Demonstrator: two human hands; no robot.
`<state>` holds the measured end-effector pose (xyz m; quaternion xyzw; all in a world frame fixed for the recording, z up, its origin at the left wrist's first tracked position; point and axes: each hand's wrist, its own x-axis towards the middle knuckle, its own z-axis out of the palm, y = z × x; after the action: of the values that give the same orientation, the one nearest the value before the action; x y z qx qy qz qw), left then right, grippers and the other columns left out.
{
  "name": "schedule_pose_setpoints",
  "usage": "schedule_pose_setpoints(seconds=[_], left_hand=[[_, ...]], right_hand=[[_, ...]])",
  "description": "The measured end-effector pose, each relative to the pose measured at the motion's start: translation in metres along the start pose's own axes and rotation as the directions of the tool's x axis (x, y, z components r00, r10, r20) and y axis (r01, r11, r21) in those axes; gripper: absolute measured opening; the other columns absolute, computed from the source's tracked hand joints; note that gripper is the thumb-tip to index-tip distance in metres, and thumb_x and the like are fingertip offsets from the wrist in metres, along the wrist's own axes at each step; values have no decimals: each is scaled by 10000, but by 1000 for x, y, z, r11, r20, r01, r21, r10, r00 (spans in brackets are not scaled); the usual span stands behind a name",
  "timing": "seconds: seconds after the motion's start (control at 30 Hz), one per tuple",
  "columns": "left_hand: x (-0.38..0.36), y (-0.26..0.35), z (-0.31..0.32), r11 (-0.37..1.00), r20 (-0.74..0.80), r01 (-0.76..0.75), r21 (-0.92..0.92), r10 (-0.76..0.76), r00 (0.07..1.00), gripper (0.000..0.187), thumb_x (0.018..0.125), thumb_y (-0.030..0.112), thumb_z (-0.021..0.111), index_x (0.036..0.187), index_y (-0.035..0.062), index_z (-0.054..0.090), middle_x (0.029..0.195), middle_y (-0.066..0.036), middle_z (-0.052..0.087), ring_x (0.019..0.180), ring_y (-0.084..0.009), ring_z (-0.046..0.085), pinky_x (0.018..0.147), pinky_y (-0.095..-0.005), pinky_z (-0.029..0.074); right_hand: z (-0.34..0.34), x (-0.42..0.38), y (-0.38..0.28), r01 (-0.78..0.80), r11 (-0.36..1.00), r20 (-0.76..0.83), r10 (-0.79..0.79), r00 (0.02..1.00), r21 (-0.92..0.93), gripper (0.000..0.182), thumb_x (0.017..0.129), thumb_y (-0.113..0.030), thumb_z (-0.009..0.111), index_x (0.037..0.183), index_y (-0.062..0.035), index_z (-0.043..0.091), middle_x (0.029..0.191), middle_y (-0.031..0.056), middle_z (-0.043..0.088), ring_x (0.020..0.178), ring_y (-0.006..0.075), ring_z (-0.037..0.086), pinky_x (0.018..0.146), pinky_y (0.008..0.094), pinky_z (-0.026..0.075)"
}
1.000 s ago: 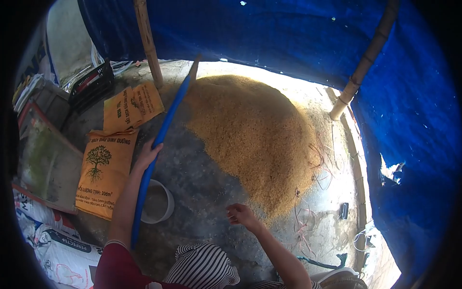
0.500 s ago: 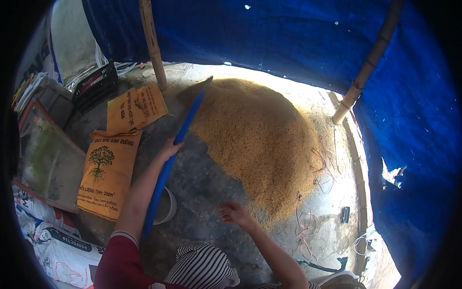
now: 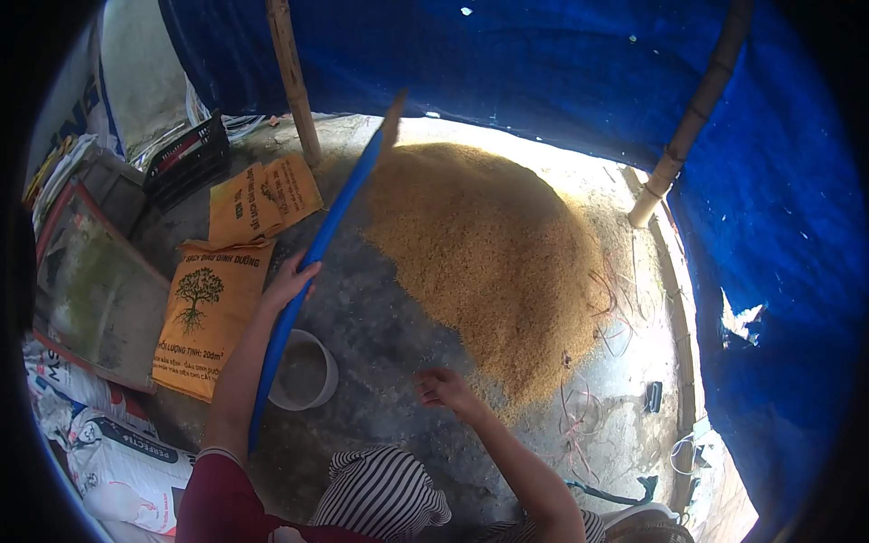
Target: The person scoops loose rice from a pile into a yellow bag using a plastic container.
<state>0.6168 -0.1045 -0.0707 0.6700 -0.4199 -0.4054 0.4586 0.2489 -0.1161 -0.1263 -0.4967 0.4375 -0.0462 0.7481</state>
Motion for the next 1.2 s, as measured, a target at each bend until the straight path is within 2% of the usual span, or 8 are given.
schedule_pose_setpoints(seconds=[0.07, 0.2, 0.27, 0.37, 0.63, 0.77, 0.83, 1.2], left_hand=[[22, -14, 6, 988, -110, 148, 36, -143, 984, 356, 883, 218, 564, 1162, 19, 470, 662, -32, 493, 524, -113, 527, 447, -267, 433], [41, -56, 51, 952, -68, 305, -14, -305, 950, 316, 862, 163, 574, 1116, 7, 468, 643, -42, 491, 513, -134, 534, 433, -293, 438], [29, -58, 92, 969, 37, 211, 132, -217, 975, 310, 841, 90, 561, 1115, -3, 450, 637, -49, 491, 485, -150, 525, 411, -315, 435], [17, -35, 112, 969, 57, 246, 24, -247, 967, 362, 831, 39, 532, 1172, -3, 416, 651, -52, 494, 463, -151, 515, 399, -313, 430], [-86, 27, 79, 989, 104, 27, 145, -43, 994, 441, 858, 76, 528, 1258, 4, 357, 664, -35, 477, 467, -102, 493, 379, -258, 410], [-90, 33, 83, 996, 124, 75, 38, -79, 989, 490, 858, 85, 532, 1293, -11, 328, 670, -34, 480, 466, -93, 487, 378, -251, 410], [-83, 43, 99, 1000, 2, 27, -5, -27, 1000, 404, 863, 75, 526, 1232, -10, 383, 641, -19, 472, 441, -93, 483, 371, -257, 404], [-101, 61, 138, 989, 194, -138, 58, 124, 973, 493, 856, 42, 530, 1313, 8, 345, 653, -3, 454, 440, -69, 462, 370, -236, 402]], right_hand=[[-3, -7, 0, -12, 1000, -23, 12, 1000, -8, 328, 875, -158, 469, 1161, -8, 527, 962, 85, 577, 826, 164, 579, 760, 305, 517], [-8, -14, 6, -13, 1000, -45, 13, 999, -9, 327, 878, -167, 474, 1158, -7, 529, 951, 83, 578, 809, 159, 582, 744, 300, 521], [-9, -14, 7, -14, 1000, -47, 14, 999, -4, 317, 891, -157, 470, 1162, 0, 519, 941, 80, 580, 794, 152, 586, 739, 293, 525], [-6, -17, 1, -4, 1000, -43, 4, 999, -3, 307, 904, -151, 471, 1165, 7, 508, 925, 75, 584, 768, 141, 591, 722, 279, 529], [-10, -26, -6, 3, 999, -52, -1, 999, 42, 304, 914, -167, 462, 1165, 1, 505, 881, 54, 581, 742, 129, 588, 702, 273, 526], [-16, -33, 4, 25, 1000, -47, -24, 999, 7, 306, 917, -170, 451, 1166, 0, 506, 874, 51, 579, 741, 129, 587, 707, 279, 527], [-18, -35, -3, 43, 999, -59, -44, 997, -15, 309, 917, -174, 450, 1167, -1, 506, 882, 54, 579, 743, 130, 587, 710, 280, 528], [-26, -51, -27, 197, 980, -140, -195, 971, 1, 437, 924, -316, 472, 1221, 4, 468, 996, 81, 559, 822, 149, 580, 734, 290, 523]])
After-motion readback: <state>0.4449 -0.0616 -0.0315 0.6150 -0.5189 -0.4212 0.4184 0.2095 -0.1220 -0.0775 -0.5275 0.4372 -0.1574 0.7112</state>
